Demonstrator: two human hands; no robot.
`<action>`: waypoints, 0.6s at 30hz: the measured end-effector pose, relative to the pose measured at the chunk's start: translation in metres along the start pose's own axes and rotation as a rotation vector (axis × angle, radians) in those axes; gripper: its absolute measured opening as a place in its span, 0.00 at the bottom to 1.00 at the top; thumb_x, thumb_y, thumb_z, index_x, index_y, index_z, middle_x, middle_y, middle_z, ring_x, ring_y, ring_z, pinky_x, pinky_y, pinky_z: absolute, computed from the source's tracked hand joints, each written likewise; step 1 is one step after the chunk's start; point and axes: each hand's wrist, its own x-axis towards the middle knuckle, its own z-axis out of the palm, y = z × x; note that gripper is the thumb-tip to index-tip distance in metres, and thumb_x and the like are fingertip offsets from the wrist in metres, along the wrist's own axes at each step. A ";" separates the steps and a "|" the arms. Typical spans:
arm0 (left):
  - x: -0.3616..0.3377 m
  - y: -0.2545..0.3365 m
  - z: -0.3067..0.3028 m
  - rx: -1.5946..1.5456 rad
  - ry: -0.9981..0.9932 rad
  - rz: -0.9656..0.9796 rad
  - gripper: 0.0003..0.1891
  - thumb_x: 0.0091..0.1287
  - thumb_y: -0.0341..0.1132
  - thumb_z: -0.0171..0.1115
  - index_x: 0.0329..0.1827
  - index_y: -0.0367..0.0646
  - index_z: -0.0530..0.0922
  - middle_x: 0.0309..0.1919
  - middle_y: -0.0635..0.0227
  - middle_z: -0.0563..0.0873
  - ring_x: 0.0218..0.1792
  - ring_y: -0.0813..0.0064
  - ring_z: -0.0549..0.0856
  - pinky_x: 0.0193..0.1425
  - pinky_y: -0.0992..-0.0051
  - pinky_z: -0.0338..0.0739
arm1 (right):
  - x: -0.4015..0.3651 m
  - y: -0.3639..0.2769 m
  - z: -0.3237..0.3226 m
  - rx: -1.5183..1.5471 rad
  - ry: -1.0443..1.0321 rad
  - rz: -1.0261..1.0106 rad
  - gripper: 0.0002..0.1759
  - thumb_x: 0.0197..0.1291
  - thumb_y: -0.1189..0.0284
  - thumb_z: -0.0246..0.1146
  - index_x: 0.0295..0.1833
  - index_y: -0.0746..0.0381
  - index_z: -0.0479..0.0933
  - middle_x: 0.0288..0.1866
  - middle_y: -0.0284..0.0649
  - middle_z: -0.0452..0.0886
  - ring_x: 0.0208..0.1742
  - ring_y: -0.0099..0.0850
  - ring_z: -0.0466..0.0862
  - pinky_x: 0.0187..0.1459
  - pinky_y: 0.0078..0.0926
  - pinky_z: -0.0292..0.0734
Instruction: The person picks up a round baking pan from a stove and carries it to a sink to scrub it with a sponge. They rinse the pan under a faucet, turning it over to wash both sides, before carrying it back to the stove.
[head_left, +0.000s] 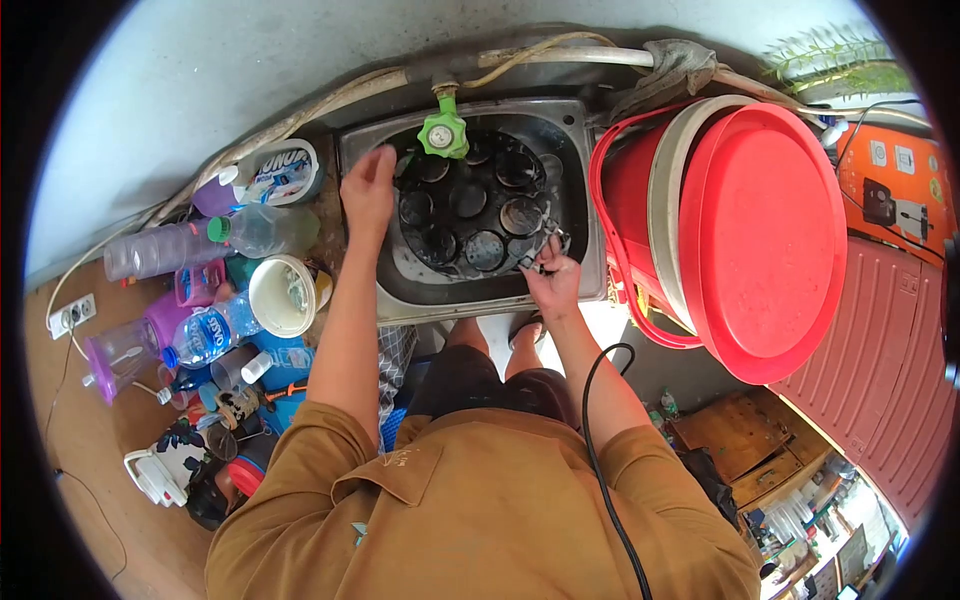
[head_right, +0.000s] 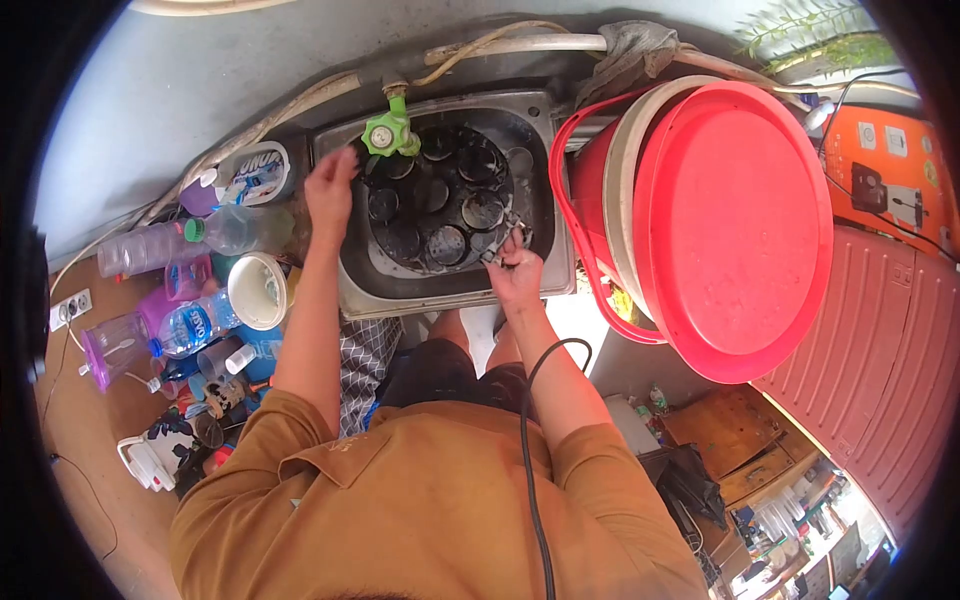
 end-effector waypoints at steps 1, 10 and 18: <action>0.004 -0.030 -0.001 0.253 0.082 -0.049 0.28 0.66 0.42 0.70 0.63 0.33 0.77 0.51 0.55 0.87 0.48 0.67 0.87 0.56 0.72 0.79 | -0.004 -0.005 -0.001 0.013 -0.011 0.000 0.43 0.39 0.80 0.48 0.70 0.62 0.67 0.63 0.42 0.76 0.61 0.39 0.74 0.71 0.49 0.62; 0.038 -0.088 0.035 -0.270 -0.021 -0.552 0.35 0.62 0.42 0.75 0.66 0.27 0.73 0.58 0.52 0.83 0.53 0.68 0.83 0.55 0.71 0.77 | -0.046 -0.032 -0.024 -0.021 -0.002 -0.049 0.45 0.38 0.80 0.47 0.72 0.65 0.65 0.68 0.47 0.74 0.68 0.42 0.73 0.75 0.50 0.58; 0.014 -0.060 0.043 0.074 0.151 -0.279 0.22 0.64 0.42 0.73 0.52 0.31 0.84 0.45 0.62 0.90 0.43 0.73 0.86 0.51 0.72 0.77 | -0.042 -0.024 -0.039 0.042 0.028 -0.042 0.42 0.39 0.80 0.49 0.69 0.61 0.68 0.67 0.43 0.76 0.64 0.41 0.75 0.70 0.53 0.62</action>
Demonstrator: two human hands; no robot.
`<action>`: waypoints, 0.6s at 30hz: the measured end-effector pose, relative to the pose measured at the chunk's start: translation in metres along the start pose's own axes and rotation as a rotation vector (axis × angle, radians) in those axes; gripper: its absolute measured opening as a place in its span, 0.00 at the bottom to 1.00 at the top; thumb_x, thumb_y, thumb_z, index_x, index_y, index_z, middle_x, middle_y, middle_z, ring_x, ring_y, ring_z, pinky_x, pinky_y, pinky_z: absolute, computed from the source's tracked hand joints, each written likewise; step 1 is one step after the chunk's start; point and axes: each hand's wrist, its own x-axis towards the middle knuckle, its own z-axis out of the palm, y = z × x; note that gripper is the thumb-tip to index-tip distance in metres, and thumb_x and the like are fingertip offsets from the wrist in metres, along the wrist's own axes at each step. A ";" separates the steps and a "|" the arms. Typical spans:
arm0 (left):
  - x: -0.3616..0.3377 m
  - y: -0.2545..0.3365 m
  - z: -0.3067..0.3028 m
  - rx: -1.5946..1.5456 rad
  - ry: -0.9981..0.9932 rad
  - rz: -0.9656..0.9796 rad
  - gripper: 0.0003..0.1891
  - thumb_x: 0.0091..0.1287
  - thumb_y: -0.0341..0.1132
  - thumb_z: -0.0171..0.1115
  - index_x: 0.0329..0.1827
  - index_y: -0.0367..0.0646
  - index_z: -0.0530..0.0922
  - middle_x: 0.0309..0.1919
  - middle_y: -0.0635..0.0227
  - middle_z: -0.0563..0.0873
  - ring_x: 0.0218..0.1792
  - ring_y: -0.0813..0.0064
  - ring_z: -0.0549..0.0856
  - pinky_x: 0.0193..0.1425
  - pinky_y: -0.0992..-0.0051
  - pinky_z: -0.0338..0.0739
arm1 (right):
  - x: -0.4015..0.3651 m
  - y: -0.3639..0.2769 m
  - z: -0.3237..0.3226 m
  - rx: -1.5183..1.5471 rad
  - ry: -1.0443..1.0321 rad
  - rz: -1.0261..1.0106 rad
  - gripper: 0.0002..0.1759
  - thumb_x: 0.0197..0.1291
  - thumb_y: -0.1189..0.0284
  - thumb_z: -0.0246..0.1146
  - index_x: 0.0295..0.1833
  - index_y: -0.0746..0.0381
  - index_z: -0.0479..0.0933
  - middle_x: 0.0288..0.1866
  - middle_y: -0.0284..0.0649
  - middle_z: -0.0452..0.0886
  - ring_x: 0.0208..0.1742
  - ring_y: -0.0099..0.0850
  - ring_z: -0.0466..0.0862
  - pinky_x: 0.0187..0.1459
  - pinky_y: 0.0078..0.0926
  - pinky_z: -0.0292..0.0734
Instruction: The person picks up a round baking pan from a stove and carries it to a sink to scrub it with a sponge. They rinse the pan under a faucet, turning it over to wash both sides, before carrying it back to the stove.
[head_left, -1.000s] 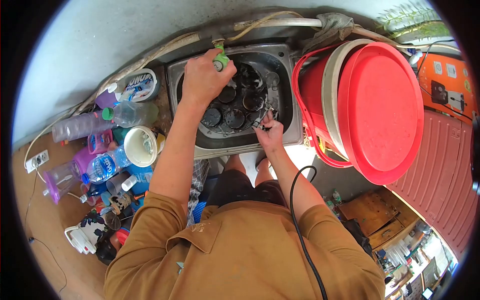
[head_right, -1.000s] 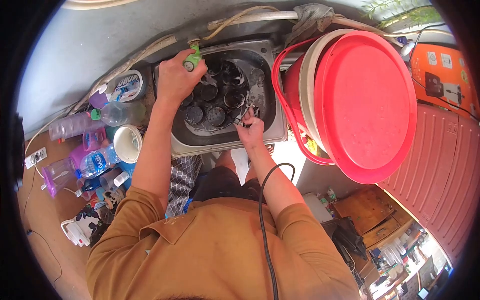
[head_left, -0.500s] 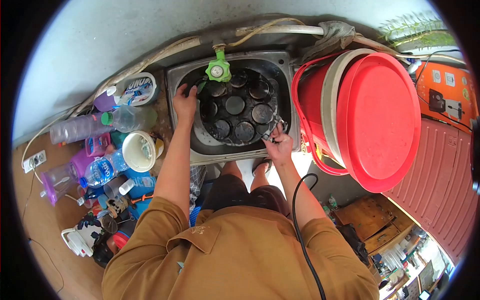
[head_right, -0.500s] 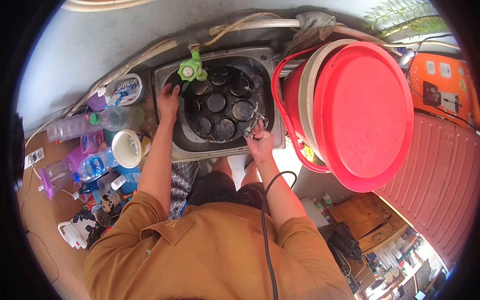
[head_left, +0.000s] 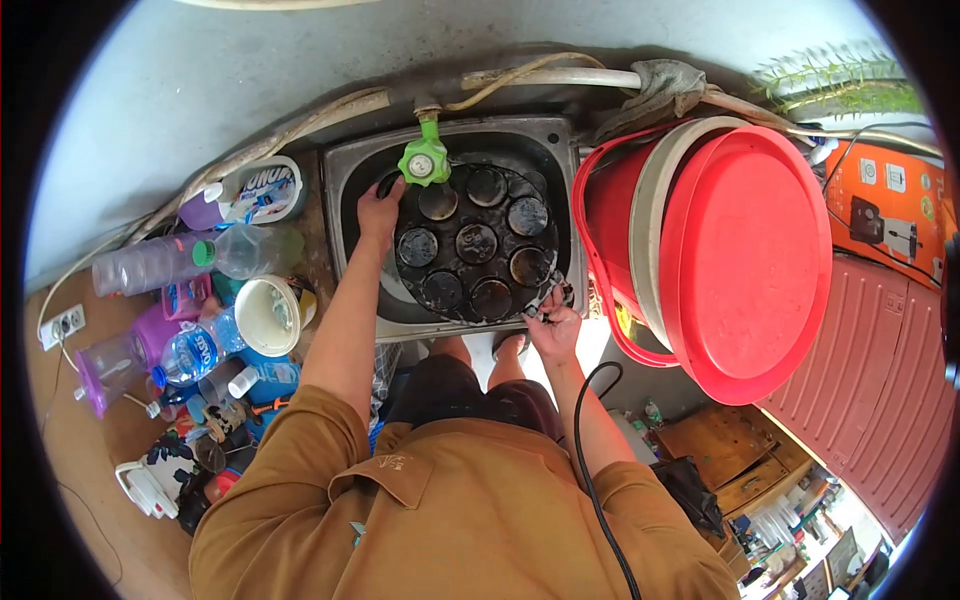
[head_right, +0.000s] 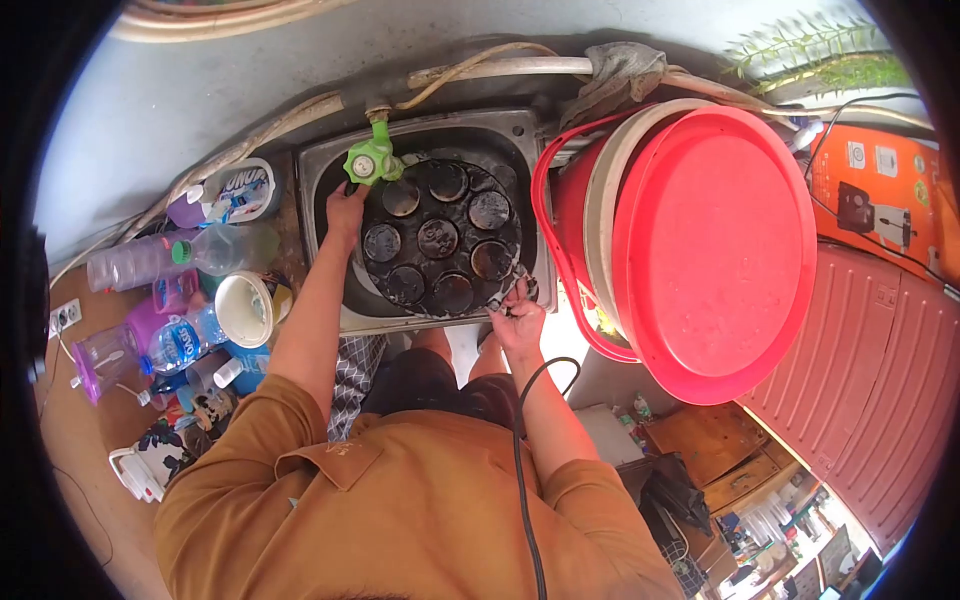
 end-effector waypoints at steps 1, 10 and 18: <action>-0.002 0.003 -0.003 0.005 -0.008 0.002 0.22 0.64 0.42 0.73 0.52 0.31 0.84 0.45 0.62 0.90 0.43 0.73 0.86 0.51 0.72 0.77 | 0.001 -0.002 -0.003 0.007 0.003 -0.006 0.42 0.39 0.80 0.49 0.69 0.61 0.68 0.67 0.43 0.76 0.64 0.41 0.75 0.70 0.53 0.62; -0.008 0.010 -0.001 -0.395 0.101 -0.056 0.32 0.69 0.48 0.69 0.65 0.29 0.74 0.43 0.65 0.87 0.41 0.76 0.85 0.48 0.75 0.77 | 0.009 -0.009 0.004 -0.005 0.117 -0.006 0.40 0.40 0.81 0.47 0.68 0.63 0.71 0.61 0.44 0.79 0.60 0.39 0.77 0.73 0.51 0.61; -0.008 0.032 -0.015 -0.421 -0.360 -0.266 0.18 0.73 0.47 0.63 0.55 0.41 0.78 0.39 0.69 0.85 0.35 0.76 0.85 0.32 0.70 0.81 | 0.008 -0.023 -0.004 -0.081 0.076 -0.003 0.35 0.40 0.80 0.49 0.61 0.62 0.75 0.54 0.40 0.80 0.55 0.36 0.77 0.71 0.54 0.63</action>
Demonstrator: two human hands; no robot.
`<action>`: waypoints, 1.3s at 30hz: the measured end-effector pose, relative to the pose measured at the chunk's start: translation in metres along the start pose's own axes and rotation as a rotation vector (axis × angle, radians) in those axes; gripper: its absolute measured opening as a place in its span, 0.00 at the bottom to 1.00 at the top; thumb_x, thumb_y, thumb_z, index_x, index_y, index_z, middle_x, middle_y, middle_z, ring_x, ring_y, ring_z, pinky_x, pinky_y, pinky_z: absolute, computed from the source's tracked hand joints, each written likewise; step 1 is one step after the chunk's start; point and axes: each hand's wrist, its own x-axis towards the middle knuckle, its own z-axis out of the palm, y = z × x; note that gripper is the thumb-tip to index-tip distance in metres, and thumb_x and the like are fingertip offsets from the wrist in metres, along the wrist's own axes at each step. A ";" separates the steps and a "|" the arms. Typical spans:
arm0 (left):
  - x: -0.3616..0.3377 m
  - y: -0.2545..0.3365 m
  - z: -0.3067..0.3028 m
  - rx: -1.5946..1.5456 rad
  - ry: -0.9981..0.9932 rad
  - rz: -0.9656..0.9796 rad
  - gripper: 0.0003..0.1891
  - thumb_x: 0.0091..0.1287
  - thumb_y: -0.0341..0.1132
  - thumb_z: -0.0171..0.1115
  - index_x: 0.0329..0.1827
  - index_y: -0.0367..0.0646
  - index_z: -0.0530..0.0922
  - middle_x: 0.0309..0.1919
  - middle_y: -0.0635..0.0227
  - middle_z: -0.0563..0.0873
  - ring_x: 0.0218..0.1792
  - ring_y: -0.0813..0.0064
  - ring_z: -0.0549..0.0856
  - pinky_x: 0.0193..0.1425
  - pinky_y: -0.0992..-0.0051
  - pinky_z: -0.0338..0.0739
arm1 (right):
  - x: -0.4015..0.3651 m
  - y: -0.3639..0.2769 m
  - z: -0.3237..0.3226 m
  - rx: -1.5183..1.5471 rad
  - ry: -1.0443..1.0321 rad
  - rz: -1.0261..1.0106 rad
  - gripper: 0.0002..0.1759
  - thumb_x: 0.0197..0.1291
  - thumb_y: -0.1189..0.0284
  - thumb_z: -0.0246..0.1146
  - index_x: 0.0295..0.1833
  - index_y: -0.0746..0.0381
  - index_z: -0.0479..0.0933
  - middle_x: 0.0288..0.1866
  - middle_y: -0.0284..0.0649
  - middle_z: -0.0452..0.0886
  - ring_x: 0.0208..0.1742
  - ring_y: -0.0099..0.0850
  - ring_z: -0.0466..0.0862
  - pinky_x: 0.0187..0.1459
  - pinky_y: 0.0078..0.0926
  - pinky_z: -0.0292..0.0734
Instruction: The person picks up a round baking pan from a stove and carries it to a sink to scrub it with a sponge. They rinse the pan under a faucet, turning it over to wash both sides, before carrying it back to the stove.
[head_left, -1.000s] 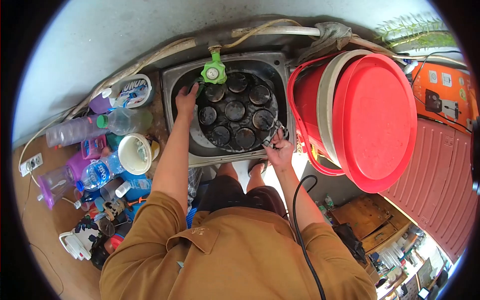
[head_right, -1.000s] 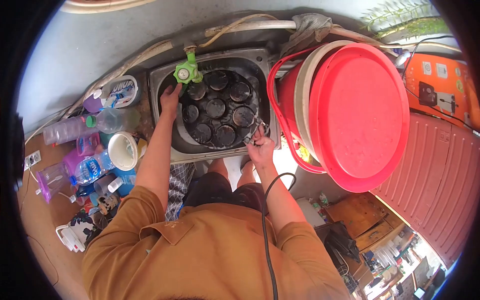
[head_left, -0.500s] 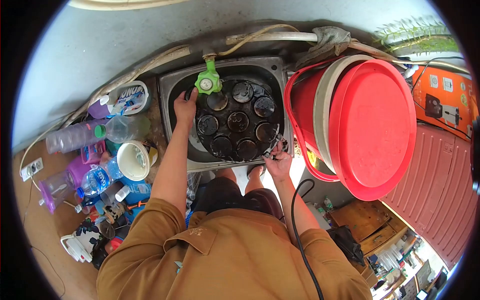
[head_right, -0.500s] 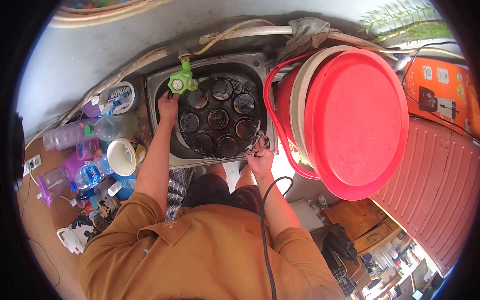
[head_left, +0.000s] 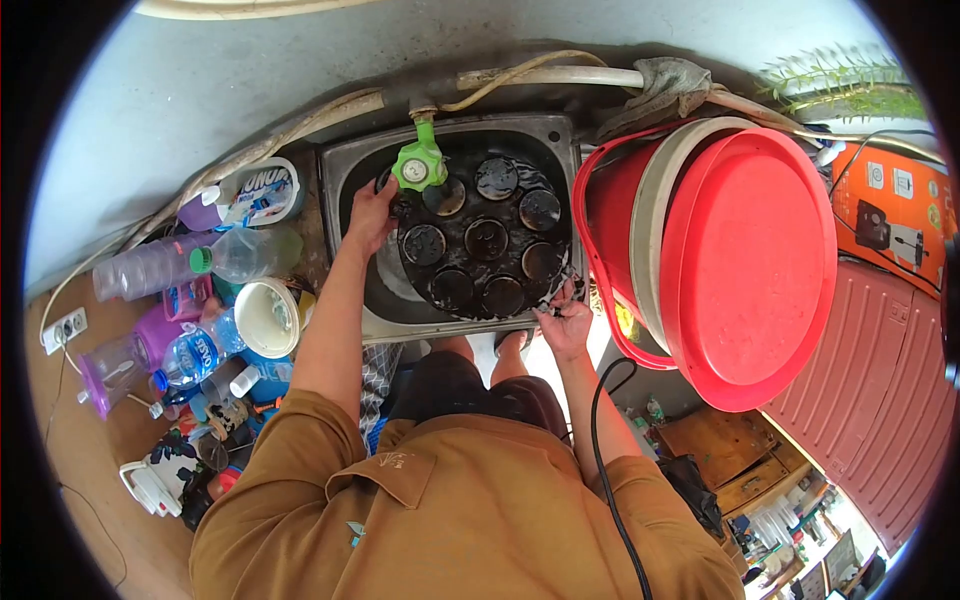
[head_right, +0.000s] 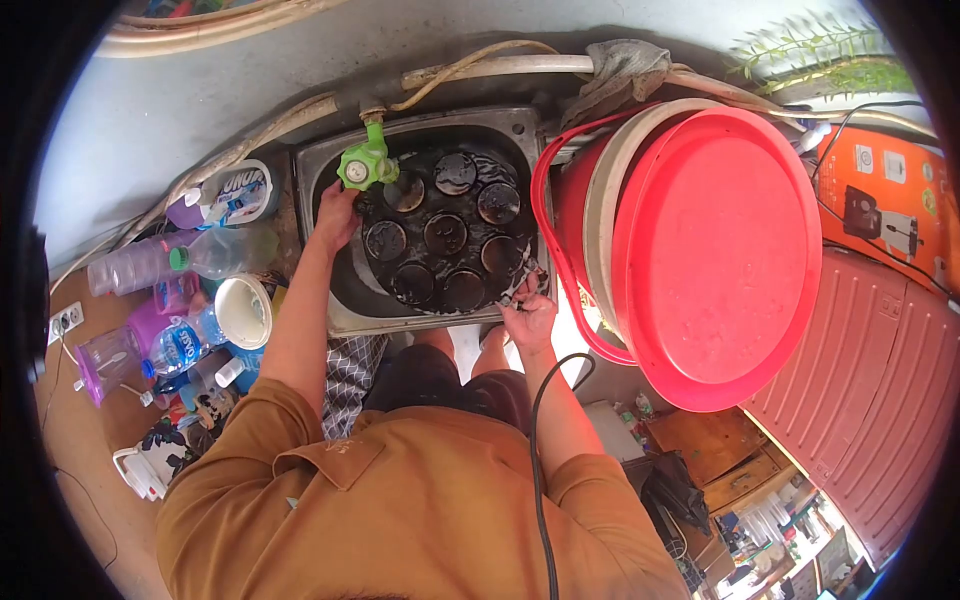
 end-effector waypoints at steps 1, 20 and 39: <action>0.000 -0.001 -0.002 -0.001 0.001 -0.002 0.18 0.73 0.47 0.63 0.55 0.41 0.78 0.39 0.69 0.85 0.35 0.76 0.85 0.32 0.70 0.81 | 0.003 -0.001 -0.006 -0.001 0.002 0.001 0.35 0.40 0.80 0.49 0.61 0.62 0.75 0.54 0.40 0.80 0.55 0.36 0.77 0.71 0.54 0.63; -0.010 -0.001 -0.040 -0.274 -0.137 -0.052 0.19 0.70 0.32 0.65 0.62 0.38 0.77 0.50 0.62 0.87 0.49 0.67 0.87 0.54 0.67 0.84 | 0.033 0.008 0.047 0.042 -0.162 0.119 0.44 0.40 0.79 0.47 0.73 0.64 0.66 0.67 0.46 0.75 0.70 0.42 0.72 0.74 0.57 0.58; -0.070 0.010 -0.074 -0.515 0.036 0.361 0.17 0.70 0.25 0.62 0.62 0.38 0.78 0.56 0.65 0.84 0.56 0.71 0.83 0.63 0.68 0.77 | 0.167 0.065 0.101 -0.763 0.095 -0.211 0.16 0.69 0.66 0.61 0.55 0.65 0.78 0.45 0.40 0.83 0.44 0.29 0.82 0.49 0.33 0.75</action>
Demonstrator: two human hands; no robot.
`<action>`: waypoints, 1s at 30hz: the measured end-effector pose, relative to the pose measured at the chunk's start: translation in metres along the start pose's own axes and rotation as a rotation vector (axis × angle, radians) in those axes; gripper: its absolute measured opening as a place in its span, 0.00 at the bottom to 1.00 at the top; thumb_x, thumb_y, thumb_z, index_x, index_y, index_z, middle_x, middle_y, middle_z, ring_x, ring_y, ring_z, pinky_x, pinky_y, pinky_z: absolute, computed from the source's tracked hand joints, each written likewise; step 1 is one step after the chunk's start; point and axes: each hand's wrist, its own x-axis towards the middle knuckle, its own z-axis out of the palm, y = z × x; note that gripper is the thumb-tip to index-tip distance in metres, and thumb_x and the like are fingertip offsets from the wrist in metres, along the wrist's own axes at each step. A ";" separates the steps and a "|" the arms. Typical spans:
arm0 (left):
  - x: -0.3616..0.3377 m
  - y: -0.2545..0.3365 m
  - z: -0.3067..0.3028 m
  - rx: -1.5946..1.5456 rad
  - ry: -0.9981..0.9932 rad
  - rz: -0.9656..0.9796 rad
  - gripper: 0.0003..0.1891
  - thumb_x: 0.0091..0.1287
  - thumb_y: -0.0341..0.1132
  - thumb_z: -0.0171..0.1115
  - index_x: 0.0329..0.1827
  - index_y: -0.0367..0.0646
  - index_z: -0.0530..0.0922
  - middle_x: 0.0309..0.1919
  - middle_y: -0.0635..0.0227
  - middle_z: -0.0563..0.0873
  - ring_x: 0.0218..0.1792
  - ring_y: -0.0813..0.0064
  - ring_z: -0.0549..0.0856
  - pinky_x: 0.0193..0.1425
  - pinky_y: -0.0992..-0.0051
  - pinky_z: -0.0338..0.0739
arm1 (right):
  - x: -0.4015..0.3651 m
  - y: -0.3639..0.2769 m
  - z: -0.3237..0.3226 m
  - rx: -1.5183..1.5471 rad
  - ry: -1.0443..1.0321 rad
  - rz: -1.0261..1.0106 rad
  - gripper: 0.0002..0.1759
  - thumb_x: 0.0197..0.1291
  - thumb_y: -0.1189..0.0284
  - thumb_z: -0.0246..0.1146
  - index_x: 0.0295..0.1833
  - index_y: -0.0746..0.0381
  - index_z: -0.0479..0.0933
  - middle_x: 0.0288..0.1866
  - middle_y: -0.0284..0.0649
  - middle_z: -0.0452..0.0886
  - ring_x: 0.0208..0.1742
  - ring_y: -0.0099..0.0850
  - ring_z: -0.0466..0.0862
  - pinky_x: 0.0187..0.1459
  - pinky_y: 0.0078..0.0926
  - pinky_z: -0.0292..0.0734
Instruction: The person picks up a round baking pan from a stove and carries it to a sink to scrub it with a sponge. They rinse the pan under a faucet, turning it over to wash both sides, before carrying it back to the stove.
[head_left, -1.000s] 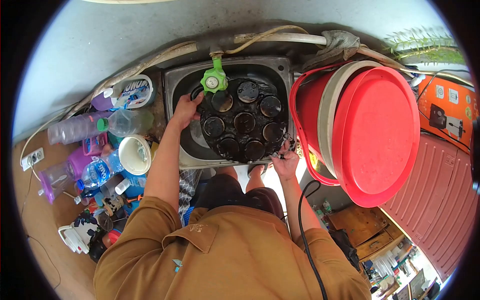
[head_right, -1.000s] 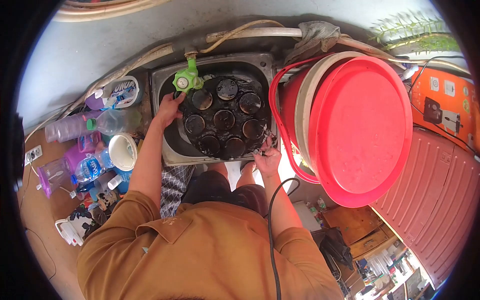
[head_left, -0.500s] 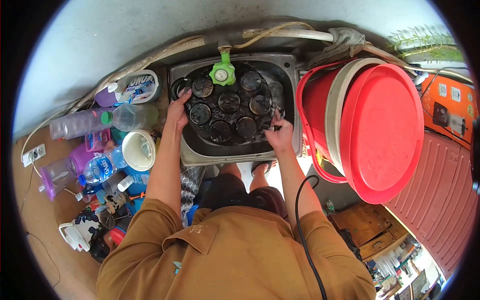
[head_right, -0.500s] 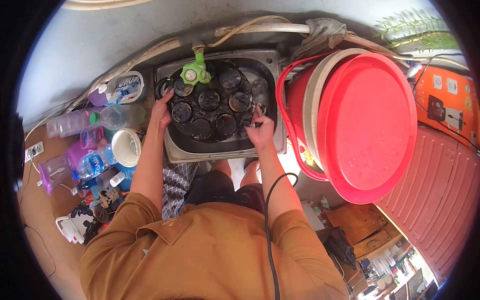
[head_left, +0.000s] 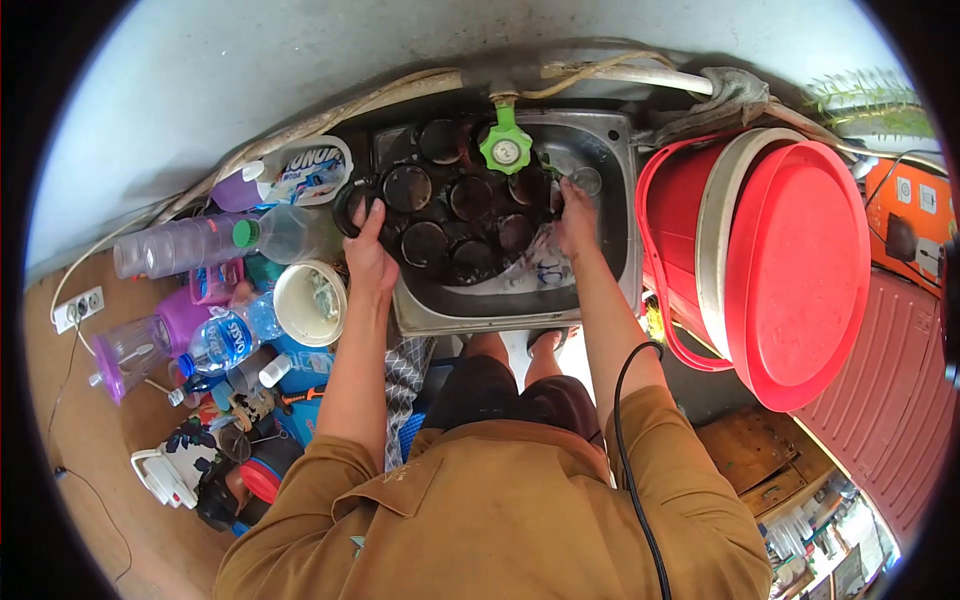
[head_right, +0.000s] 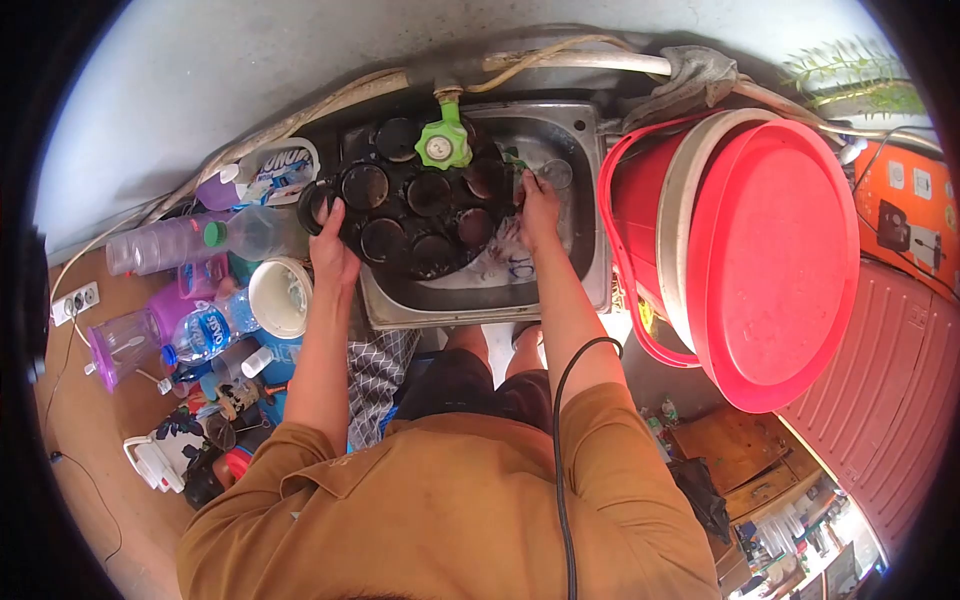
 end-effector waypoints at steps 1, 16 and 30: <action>-0.009 0.004 0.002 0.000 -0.002 -0.005 0.18 0.70 0.25 0.62 0.63 0.37 0.77 0.57 0.64 0.84 0.56 0.71 0.83 0.64 0.68 0.76 | 0.001 0.002 0.003 -0.377 0.070 0.009 0.18 0.70 0.63 0.59 0.55 0.66 0.77 0.44 0.42 0.84 0.42 0.33 0.83 0.50 0.37 0.76; -0.013 -0.011 0.021 0.008 0.136 0.159 0.18 0.71 0.27 0.62 0.63 0.35 0.77 0.58 0.65 0.84 0.55 0.73 0.82 0.63 0.71 0.75 | -0.116 -0.003 0.130 -1.204 -0.034 -0.779 0.37 0.71 0.57 0.53 0.76 0.68 0.57 0.77 0.66 0.55 0.75 0.70 0.56 0.71 0.72 0.48; 0.021 -0.049 0.003 -0.248 0.014 -0.066 0.17 0.73 0.30 0.60 0.64 0.40 0.76 0.59 0.65 0.83 0.59 0.68 0.82 0.66 0.64 0.76 | -0.059 -0.038 0.065 0.224 -0.151 -0.168 0.15 0.73 0.72 0.57 0.58 0.70 0.75 0.53 0.47 0.81 0.43 0.35 0.86 0.44 0.33 0.86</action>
